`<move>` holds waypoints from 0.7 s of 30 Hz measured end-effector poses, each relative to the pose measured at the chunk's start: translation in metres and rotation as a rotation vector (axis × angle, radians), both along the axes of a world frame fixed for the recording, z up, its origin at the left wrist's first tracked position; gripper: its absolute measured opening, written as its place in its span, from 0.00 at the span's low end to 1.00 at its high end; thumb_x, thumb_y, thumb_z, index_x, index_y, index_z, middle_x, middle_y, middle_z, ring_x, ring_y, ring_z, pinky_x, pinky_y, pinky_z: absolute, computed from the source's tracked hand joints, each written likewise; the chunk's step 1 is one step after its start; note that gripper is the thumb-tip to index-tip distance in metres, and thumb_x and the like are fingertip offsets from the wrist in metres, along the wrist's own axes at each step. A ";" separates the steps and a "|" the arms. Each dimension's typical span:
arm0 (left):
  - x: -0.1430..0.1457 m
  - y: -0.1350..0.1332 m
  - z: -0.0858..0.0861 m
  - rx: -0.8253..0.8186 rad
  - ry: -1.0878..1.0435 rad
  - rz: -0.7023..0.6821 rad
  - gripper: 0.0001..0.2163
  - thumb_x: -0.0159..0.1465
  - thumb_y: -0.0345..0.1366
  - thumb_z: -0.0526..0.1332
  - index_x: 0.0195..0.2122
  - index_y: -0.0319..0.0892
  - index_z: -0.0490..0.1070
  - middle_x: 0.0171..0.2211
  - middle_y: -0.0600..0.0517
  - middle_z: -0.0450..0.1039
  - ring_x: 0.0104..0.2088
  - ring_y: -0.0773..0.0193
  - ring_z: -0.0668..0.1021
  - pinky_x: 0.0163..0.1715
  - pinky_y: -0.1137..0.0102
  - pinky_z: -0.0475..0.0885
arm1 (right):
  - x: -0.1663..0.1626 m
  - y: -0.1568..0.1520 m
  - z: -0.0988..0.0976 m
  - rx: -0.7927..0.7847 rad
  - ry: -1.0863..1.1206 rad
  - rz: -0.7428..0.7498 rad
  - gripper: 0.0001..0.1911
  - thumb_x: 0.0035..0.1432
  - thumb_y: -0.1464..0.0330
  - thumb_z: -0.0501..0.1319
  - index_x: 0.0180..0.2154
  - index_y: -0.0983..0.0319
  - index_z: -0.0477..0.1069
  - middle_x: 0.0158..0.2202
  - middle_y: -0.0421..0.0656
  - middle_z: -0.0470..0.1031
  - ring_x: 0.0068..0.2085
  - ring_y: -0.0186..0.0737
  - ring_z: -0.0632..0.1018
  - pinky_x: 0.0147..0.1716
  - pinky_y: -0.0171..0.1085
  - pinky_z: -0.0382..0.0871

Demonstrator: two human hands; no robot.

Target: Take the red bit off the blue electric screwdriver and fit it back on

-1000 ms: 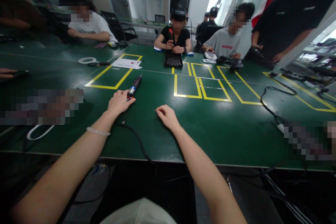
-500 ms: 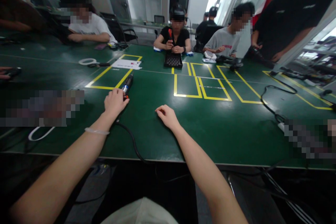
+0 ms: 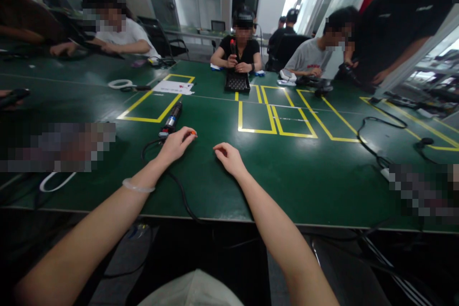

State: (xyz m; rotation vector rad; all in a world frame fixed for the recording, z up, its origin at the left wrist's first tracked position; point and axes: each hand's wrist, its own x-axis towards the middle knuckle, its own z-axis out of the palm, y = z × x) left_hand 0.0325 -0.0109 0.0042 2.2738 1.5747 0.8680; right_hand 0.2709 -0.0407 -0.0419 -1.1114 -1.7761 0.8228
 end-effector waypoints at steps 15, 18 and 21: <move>0.041 -0.021 -0.021 -0.439 -0.436 -0.427 0.19 0.66 0.48 0.58 0.52 0.41 0.65 0.28 0.55 0.73 0.32 0.64 0.77 0.36 0.68 0.71 | -0.002 0.002 -0.001 -0.145 0.176 0.162 0.11 0.60 0.60 0.61 0.36 0.61 0.71 0.31 0.41 0.77 0.33 0.37 0.77 0.37 0.36 0.71; 0.040 -0.020 -0.021 -0.421 -0.456 -0.396 0.14 0.64 0.47 0.61 0.42 0.42 0.67 0.30 0.54 0.73 0.33 0.65 0.77 0.37 0.69 0.71 | -0.003 0.003 -0.001 -0.134 0.179 0.126 0.10 0.58 0.61 0.63 0.36 0.61 0.70 0.31 0.40 0.76 0.32 0.36 0.76 0.35 0.36 0.71; 0.039 -0.021 -0.020 -0.376 -0.418 -0.365 0.14 0.63 0.47 0.62 0.40 0.42 0.68 0.33 0.53 0.73 0.34 0.65 0.76 0.36 0.69 0.71 | -0.003 0.003 -0.001 -0.122 0.174 0.088 0.10 0.57 0.61 0.64 0.36 0.60 0.70 0.31 0.40 0.75 0.32 0.36 0.74 0.34 0.36 0.70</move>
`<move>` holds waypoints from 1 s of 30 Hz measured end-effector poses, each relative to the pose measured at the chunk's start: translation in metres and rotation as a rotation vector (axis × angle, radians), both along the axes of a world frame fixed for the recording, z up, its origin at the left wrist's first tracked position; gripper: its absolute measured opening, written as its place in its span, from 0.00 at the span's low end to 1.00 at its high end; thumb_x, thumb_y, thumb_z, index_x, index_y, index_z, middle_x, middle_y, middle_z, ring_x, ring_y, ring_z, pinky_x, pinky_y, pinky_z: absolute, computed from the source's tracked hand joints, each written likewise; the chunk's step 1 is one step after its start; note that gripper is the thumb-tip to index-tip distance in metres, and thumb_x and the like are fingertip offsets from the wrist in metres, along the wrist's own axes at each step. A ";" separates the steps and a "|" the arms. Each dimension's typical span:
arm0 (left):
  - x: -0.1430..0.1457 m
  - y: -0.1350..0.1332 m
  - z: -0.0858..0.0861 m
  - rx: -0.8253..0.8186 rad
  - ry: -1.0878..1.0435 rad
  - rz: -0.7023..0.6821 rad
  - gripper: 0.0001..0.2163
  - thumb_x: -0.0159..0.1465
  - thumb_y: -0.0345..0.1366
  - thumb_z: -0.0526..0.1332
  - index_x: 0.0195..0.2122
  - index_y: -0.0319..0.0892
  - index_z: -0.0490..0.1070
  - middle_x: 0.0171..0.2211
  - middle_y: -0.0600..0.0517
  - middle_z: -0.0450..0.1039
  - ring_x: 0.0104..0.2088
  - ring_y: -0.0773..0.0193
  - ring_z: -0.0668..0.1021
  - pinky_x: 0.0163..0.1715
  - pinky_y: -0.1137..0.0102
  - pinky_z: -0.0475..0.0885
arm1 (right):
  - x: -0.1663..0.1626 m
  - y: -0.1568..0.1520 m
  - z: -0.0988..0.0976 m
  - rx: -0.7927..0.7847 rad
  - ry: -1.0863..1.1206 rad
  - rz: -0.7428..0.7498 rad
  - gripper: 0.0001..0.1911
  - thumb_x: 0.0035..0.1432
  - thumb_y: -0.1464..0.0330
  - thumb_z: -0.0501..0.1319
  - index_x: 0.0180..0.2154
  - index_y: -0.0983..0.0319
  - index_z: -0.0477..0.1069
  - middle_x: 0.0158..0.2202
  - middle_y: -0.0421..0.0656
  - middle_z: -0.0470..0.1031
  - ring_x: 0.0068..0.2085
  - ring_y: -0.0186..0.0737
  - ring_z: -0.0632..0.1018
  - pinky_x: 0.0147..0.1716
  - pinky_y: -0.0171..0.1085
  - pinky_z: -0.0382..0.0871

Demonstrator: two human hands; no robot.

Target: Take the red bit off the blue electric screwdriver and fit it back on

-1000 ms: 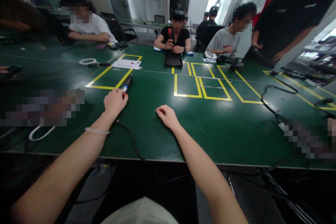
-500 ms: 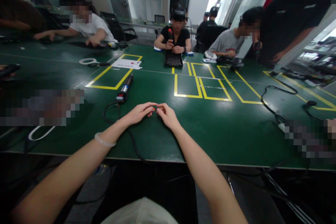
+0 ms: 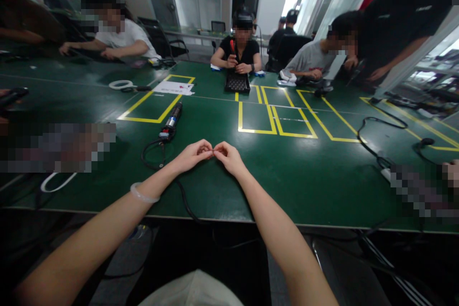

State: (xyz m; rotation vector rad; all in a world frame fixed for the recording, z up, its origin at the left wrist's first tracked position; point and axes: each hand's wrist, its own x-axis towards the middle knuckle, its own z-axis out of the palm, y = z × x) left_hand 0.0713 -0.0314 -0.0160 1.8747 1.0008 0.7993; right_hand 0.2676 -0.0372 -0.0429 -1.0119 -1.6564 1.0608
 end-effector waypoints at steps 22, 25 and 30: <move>-0.047 0.023 0.013 0.648 0.529 0.481 0.19 0.66 0.41 0.61 0.57 0.42 0.66 0.56 0.42 0.69 0.57 0.49 0.70 0.59 0.53 0.64 | 0.001 -0.003 0.003 -0.010 0.001 -0.077 0.11 0.55 0.60 0.64 0.34 0.61 0.70 0.29 0.38 0.71 0.29 0.34 0.70 0.32 0.35 0.65; -0.077 0.037 0.015 0.582 0.652 0.737 0.31 0.62 0.41 0.66 0.63 0.37 0.59 0.64 0.36 0.60 0.61 0.42 0.66 0.61 0.49 0.60 | 0.001 -0.003 0.003 -0.010 0.003 -0.073 0.11 0.55 0.60 0.64 0.35 0.61 0.70 0.30 0.39 0.72 0.30 0.35 0.70 0.33 0.35 0.66; -0.097 0.045 0.015 0.162 0.848 0.758 0.32 0.64 0.52 0.62 0.62 0.34 0.61 0.55 0.32 0.67 0.51 0.40 0.74 0.45 0.48 0.70 | -0.001 -0.004 0.004 -0.023 -0.013 -0.052 0.11 0.55 0.60 0.64 0.35 0.61 0.70 0.29 0.38 0.71 0.29 0.34 0.70 0.32 0.35 0.65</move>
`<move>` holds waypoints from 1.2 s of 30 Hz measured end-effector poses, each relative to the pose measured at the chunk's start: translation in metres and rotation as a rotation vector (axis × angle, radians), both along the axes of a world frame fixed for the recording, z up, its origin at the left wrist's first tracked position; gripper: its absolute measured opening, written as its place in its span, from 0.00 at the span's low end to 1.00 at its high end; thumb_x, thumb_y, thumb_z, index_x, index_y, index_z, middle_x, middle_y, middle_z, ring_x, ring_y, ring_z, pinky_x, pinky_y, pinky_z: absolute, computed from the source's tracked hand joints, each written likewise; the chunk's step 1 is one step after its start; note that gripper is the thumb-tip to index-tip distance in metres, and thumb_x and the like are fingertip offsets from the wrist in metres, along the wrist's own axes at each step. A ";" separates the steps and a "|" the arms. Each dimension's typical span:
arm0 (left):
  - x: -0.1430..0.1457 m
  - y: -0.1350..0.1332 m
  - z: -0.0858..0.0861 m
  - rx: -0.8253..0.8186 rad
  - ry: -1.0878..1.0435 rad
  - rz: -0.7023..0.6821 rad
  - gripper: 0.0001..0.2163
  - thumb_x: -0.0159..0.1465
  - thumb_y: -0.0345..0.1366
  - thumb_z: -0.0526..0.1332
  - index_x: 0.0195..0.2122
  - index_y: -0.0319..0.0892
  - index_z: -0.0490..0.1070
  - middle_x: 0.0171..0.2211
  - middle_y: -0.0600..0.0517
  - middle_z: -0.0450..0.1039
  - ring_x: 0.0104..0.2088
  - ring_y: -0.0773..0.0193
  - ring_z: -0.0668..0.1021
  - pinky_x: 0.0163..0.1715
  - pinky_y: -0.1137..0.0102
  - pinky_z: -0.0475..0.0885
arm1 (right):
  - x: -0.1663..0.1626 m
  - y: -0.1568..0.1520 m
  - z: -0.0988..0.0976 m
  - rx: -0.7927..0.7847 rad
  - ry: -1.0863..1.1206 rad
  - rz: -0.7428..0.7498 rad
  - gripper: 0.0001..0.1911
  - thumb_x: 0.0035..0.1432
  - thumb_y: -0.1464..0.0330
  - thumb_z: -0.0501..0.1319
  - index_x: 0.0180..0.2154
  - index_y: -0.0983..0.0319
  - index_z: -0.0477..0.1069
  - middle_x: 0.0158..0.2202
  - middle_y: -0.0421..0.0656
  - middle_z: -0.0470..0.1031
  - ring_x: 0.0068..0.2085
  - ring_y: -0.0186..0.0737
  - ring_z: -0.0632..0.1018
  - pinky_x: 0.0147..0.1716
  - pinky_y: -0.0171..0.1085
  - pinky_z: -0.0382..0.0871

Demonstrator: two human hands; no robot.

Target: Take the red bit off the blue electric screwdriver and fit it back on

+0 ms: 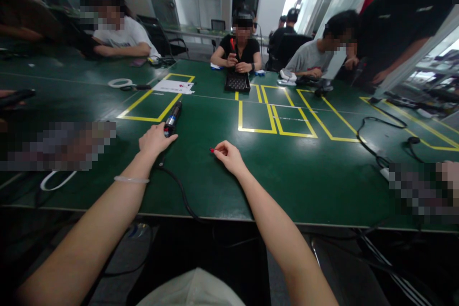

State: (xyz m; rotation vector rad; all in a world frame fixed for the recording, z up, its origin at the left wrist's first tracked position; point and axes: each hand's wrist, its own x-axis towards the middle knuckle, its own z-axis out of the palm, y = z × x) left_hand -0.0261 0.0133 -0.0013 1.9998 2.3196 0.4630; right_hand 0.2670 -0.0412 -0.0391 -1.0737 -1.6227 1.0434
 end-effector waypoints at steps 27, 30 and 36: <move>0.115 -0.065 -0.002 0.065 0.200 -0.483 0.24 0.64 0.49 0.59 0.58 0.41 0.66 0.50 0.42 0.74 0.49 0.50 0.77 0.46 0.61 0.70 | 0.001 0.000 -0.004 0.239 -0.206 -0.034 0.03 0.56 0.69 0.61 0.32 0.60 0.68 0.32 0.39 0.71 0.34 0.38 0.72 0.38 0.37 0.67; 0.115 -0.066 -0.002 0.066 0.183 -0.505 0.24 0.64 0.47 0.59 0.58 0.40 0.65 0.50 0.41 0.73 0.49 0.49 0.77 0.46 0.60 0.70 | 0.001 0.000 -0.004 0.256 -0.304 -0.024 0.03 0.56 0.72 0.62 0.32 0.59 0.68 0.33 0.39 0.69 0.34 0.38 0.71 0.39 0.37 0.66; 0.116 -0.065 -0.002 0.043 0.168 -0.496 0.23 0.64 0.47 0.60 0.58 0.42 0.65 0.52 0.41 0.73 0.50 0.50 0.76 0.46 0.60 0.70 | -0.001 -0.001 -0.002 0.254 -0.381 -0.059 0.02 0.58 0.72 0.63 0.33 0.59 0.72 0.35 0.41 0.69 0.36 0.39 0.72 0.40 0.37 0.65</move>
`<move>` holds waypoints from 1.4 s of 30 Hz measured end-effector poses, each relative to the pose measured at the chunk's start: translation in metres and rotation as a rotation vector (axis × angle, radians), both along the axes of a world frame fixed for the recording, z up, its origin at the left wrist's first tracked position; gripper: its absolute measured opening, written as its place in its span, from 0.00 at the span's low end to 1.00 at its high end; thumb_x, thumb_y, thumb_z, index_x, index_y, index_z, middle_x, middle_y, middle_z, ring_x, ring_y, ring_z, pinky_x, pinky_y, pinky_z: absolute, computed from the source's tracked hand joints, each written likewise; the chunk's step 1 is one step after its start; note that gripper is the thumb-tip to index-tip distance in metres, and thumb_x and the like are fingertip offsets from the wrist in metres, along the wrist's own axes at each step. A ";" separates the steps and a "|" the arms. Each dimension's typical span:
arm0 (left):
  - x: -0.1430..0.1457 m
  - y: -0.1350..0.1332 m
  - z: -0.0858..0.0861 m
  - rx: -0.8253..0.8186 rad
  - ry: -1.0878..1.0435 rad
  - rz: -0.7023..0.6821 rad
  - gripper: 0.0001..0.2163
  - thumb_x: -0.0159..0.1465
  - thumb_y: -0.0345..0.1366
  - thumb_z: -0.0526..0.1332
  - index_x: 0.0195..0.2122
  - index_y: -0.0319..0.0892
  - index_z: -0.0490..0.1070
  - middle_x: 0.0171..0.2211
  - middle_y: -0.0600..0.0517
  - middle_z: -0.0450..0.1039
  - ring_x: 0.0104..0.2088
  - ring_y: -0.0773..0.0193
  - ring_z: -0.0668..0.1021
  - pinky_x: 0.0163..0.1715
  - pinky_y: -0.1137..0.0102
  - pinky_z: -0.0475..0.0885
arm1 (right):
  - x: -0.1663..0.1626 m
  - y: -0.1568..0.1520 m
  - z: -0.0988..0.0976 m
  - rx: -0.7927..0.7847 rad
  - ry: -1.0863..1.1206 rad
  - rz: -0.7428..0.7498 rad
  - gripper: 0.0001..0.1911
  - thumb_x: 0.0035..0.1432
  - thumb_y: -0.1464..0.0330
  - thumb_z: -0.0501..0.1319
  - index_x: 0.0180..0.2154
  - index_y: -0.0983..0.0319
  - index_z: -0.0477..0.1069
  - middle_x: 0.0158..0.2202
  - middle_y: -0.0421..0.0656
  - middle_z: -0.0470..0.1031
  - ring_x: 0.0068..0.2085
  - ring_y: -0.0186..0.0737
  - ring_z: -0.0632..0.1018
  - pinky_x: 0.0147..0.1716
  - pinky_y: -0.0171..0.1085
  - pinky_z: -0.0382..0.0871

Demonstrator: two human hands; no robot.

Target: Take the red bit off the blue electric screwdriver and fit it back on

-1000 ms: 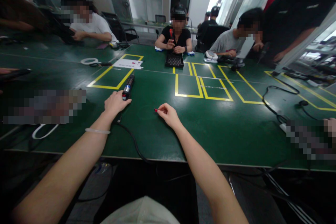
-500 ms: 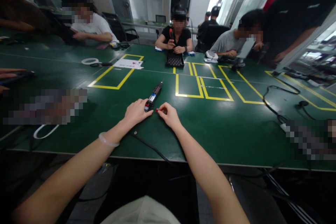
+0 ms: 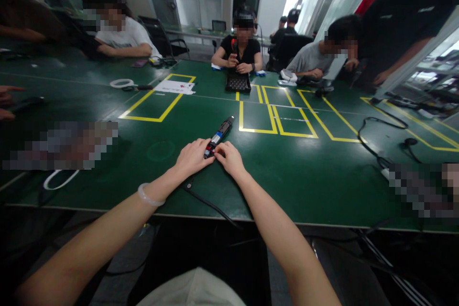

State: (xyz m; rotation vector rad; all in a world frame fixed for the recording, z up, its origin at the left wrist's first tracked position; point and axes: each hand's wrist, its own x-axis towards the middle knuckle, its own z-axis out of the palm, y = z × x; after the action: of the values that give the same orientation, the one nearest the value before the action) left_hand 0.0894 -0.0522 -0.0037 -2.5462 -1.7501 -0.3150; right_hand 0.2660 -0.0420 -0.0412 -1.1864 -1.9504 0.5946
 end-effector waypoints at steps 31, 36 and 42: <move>-0.050 0.049 0.007 -0.034 0.011 0.276 0.24 0.69 0.49 0.53 0.59 0.39 0.64 0.56 0.36 0.66 0.53 0.45 0.72 0.45 0.58 0.72 | 0.007 -0.003 0.001 -0.005 0.008 0.016 0.07 0.64 0.70 0.59 0.38 0.59 0.76 0.37 0.42 0.70 0.37 0.37 0.74 0.40 0.36 0.66; -0.077 0.061 0.009 -0.026 0.021 0.395 0.24 0.68 0.50 0.53 0.57 0.38 0.66 0.55 0.34 0.68 0.52 0.43 0.73 0.47 0.55 0.71 | 0.006 -0.003 0.001 -0.011 0.013 0.015 0.06 0.64 0.70 0.59 0.38 0.59 0.76 0.36 0.42 0.70 0.37 0.37 0.74 0.39 0.36 0.66; -0.081 0.058 0.006 0.145 0.061 0.379 0.24 0.67 0.45 0.55 0.60 0.38 0.62 0.59 0.36 0.66 0.55 0.44 0.71 0.54 0.56 0.67 | 0.006 -0.004 0.003 -0.024 0.015 0.017 0.07 0.63 0.71 0.59 0.37 0.60 0.76 0.37 0.42 0.70 0.37 0.37 0.74 0.39 0.36 0.67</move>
State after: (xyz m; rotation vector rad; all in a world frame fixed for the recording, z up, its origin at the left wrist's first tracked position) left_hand 0.0083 0.0060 0.0022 -2.0493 -2.0475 -0.3272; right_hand 0.2716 -0.0457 -0.0380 -1.1783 -1.9475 0.6353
